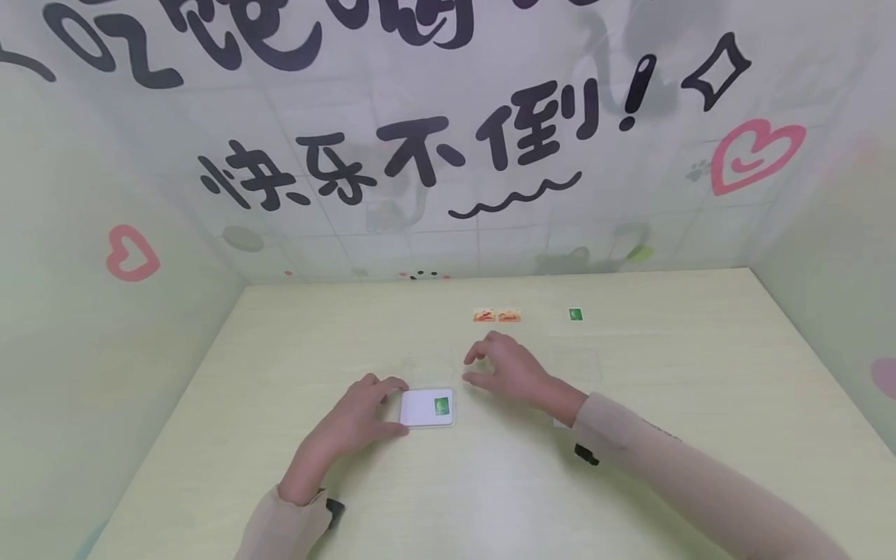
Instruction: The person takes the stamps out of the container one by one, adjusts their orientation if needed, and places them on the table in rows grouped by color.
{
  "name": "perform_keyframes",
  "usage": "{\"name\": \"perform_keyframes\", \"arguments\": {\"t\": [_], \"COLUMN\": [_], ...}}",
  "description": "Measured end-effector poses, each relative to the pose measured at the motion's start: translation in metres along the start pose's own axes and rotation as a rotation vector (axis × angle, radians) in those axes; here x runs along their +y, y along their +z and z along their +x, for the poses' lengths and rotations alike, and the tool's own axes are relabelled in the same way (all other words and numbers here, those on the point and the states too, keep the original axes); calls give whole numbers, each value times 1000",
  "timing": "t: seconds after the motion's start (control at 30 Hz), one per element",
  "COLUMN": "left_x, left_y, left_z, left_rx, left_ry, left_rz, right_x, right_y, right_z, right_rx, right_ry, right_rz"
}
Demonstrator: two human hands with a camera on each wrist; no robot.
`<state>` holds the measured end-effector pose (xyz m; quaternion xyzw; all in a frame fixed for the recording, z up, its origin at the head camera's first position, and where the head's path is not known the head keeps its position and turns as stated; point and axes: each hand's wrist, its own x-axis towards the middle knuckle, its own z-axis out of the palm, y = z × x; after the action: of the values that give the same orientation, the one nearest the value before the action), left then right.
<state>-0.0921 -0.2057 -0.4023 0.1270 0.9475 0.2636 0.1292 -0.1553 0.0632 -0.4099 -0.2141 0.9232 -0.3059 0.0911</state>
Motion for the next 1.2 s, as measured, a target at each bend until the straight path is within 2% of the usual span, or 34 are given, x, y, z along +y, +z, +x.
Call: {"name": "perform_keyframes", "arguments": {"t": [0.2, 0.43, 0.67, 1.2], "left_x": [0, 0, 0, 0], "left_y": [-1, -1, -1, 0], "left_z": [0, 0, 0, 1], "left_rx": [3, 5, 6, 6], "left_ry": [8, 30, 28, 22], "left_rz": [0, -1, -3, -5], "right_x": [-8, -14, -15, -16], "right_y": [7, 16, 23, 30], "right_z": [-4, -9, -10, -8], "right_rx": [-3, -16, -52, -47], "right_ry": [-5, -53, -90, -115], "right_rz": [31, 30, 20, 9]}}
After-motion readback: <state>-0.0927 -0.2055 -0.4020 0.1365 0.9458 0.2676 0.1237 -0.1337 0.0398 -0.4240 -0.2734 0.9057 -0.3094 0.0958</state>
